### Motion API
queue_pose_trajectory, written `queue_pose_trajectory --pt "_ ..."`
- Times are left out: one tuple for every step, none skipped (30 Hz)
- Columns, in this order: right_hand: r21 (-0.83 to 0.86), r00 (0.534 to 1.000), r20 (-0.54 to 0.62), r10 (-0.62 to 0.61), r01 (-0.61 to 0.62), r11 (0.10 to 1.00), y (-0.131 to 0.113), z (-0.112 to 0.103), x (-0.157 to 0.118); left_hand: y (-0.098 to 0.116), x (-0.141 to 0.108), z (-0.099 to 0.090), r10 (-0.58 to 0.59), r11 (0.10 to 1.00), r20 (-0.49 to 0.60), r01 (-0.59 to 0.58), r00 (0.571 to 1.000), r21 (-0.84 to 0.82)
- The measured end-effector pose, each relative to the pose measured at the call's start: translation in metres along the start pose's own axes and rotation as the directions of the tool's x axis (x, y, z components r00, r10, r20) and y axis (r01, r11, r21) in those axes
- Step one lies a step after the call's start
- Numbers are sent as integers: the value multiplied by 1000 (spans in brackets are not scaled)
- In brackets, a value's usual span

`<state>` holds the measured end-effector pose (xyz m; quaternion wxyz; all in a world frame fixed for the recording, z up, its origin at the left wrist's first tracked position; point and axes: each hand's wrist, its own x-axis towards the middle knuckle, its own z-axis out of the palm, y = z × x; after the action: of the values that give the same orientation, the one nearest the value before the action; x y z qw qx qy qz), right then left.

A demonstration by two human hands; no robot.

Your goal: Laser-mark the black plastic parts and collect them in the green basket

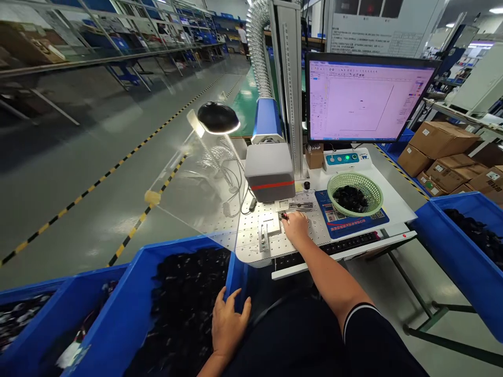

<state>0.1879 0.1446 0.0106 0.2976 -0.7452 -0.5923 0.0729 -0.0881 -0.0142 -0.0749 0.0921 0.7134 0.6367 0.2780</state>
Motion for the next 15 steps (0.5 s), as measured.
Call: queue_pose_trajectory --pt "6 1000 5 1 -1 1000 0 0 0 0 0 0 -6 1000 3 6 1000 -1" --pt "16 1000 12 1 -1 1000 -1 0 1 0 1 1 -14 1000 3 14 1000 0" --pt "26 1000 19 1 -1 1000 -1 -1 1 0 1 2 -21 1000 1 21 1000 5" --pt "36 1000 26 -1 0 999 -2 -1 2 -1 1 3 -25 1000 -3 25 1000 13" --pt "44 999 34 -4 2 999 -2 -2 2 -1 1 4 -25 999 -9 25 1000 24" --pt "51 999 46 -10 7 999 -2 -3 3 -1 1 6 -23 999 -18 24 1000 36" --pt "60 998 60 -17 14 998 -1 -5 3 -2 1 7 -23 999 -26 24 999 44" --pt "72 997 78 -27 21 997 0 -6 4 -3 1 8 -23 999 -34 25 999 44" --pt "89 995 96 -37 29 996 2 -9 4 -4 2 10 -30 999 -45 32 999 36" --pt "110 992 114 -50 37 993 4 -11 4 -6 3 11 -48 999 -58 49 997 22" --pt "134 989 129 -65 48 990 7 -14 4 -8 5 11 -82 997 -70 83 994 5" --pt "157 987 140 -84 61 986 11 -17 4 -10 8 11 -139 990 -78 139 987 -9" --pt "176 983 149 -104 77 981 16 -20 4 -13 11 11 -220 976 -73 219 973 -16" --pt "194 979 159 -125 93 976 21 -24 4 -15 14 11 -316 949 -39 316 948 -7" --pt "212 975 169 -145 108 971 27 -27 4 -17 18 10 -409 913 28 408 912 22"
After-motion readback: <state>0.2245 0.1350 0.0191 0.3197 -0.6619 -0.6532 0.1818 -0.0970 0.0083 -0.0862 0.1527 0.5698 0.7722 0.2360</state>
